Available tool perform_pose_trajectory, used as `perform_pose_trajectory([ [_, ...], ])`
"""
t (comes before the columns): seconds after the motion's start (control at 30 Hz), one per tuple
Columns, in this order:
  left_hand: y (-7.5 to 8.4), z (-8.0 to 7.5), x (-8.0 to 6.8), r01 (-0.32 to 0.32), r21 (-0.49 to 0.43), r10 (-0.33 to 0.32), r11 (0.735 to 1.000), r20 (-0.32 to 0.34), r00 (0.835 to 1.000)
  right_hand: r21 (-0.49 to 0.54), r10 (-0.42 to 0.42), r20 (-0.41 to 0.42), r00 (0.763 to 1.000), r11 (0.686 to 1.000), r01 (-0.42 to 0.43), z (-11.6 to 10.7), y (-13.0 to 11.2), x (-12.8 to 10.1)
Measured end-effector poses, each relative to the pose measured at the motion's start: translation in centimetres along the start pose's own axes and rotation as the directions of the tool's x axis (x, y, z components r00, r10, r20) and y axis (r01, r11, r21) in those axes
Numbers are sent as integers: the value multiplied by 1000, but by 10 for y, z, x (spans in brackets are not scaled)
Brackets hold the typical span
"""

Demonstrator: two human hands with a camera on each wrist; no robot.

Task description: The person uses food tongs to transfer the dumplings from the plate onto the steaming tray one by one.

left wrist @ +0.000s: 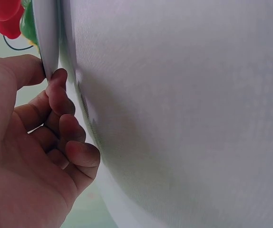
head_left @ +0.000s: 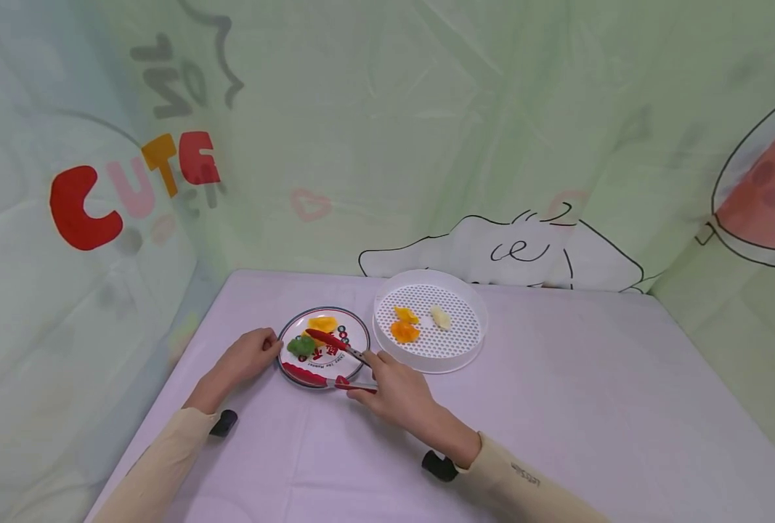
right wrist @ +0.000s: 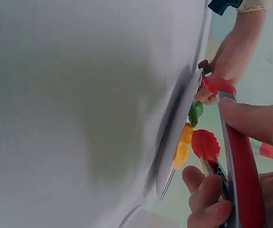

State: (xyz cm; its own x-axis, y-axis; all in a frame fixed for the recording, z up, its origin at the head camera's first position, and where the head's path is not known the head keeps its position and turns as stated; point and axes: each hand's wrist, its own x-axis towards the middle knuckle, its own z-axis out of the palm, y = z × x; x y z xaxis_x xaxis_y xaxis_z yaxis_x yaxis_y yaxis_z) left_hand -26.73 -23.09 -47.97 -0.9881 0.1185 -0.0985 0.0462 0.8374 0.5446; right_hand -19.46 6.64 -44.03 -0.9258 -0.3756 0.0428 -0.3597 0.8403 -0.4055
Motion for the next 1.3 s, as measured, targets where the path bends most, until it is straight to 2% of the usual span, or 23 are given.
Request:
perform_pose_trajectory([
  [0.33, -2, 0, 1, -15, 11, 15, 1000, -2, 1000, -101, -64, -73, 995, 993, 56, 4, 1, 5],
  [0.67, 1, -1, -1, -11, 18, 11, 1000, 1, 1000, -248, -55, -92, 994, 968, 31, 13, 1, 7],
  [1.03, 0, -1, 0, -1, 14, 1, 1000, 5, 1000, -247, -92, -142, 986, 967, 55, 12, 1, 4],
  [1.3, 1, -1, -1, -2, 11, 2, 1000, 2, 1000, -216, -79, -175, 981, 976, 40, 4, 1, 1],
])
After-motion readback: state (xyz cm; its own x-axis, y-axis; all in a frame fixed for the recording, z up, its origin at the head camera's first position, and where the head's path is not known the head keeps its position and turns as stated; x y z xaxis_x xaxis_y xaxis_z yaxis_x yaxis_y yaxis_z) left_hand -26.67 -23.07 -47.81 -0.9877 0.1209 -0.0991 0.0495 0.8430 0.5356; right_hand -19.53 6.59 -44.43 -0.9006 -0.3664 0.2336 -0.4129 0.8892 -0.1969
